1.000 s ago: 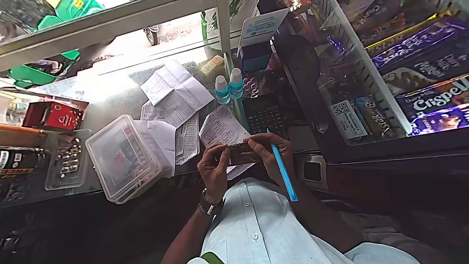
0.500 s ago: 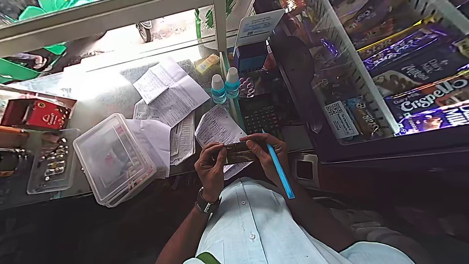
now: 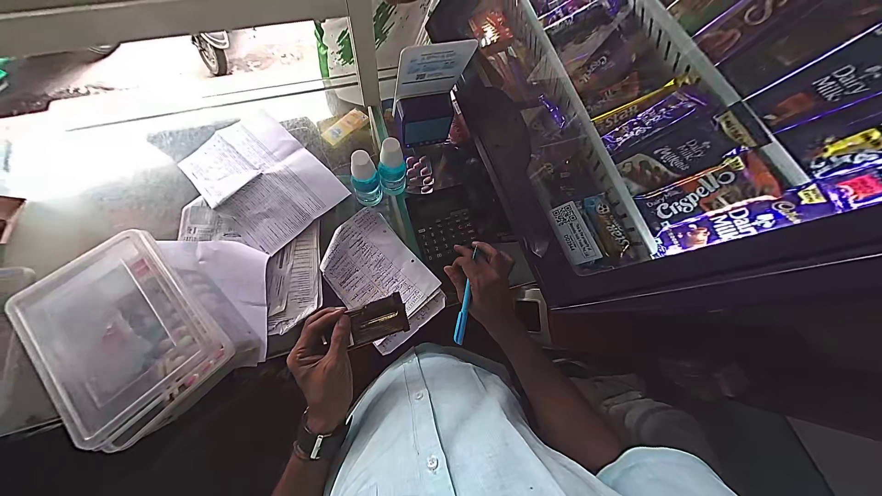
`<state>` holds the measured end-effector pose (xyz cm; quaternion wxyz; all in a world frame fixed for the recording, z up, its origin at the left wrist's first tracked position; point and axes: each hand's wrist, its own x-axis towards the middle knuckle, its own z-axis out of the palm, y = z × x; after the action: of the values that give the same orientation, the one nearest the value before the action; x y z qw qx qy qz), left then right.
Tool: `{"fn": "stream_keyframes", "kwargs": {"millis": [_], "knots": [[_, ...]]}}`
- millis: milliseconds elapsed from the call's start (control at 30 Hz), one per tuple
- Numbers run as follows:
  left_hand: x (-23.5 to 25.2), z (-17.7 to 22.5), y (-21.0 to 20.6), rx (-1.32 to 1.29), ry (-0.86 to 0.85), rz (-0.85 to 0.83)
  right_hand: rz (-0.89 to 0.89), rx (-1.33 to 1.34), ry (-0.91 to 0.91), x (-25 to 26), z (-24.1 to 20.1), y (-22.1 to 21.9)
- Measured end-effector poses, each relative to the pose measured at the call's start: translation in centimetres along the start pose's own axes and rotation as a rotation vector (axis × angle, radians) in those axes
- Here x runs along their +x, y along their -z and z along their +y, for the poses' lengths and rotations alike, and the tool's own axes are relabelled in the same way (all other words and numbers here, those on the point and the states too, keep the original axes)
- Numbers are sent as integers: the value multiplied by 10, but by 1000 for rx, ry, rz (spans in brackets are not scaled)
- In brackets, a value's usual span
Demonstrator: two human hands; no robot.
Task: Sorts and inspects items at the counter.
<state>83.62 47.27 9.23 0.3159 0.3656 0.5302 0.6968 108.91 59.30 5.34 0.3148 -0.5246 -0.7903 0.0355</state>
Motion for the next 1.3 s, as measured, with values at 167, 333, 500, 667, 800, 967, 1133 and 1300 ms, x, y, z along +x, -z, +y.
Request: {"fn": "stream_keyframes", "kwargs": {"millis": [167,333,500,667,800,967,1133,1300], "knots": [[-1,-3,-3,-15,16,-4,-145,9,78,14,-12,-6],[-3,-5,-3,-8,27,3,-288,-4,44,22,-12,-2],[-3,-7,-4,-10,37,21,-36,1,-38,13,-7,10],[-3,-9,-12,52,-20,-49,-11,403,-128,7,-19,22],[0,0,-28,53,-128,-159,-399,1165,-231,11,-64,44],[2,19,-25,39,-143,-296,-97,1065,-282,44,-70,50],[-5,44,0,94,-225,-490,195,334,-138,140,-23,4],[-19,82,30,75,-261,-575,100,204,-109,184,7,-46]]}}
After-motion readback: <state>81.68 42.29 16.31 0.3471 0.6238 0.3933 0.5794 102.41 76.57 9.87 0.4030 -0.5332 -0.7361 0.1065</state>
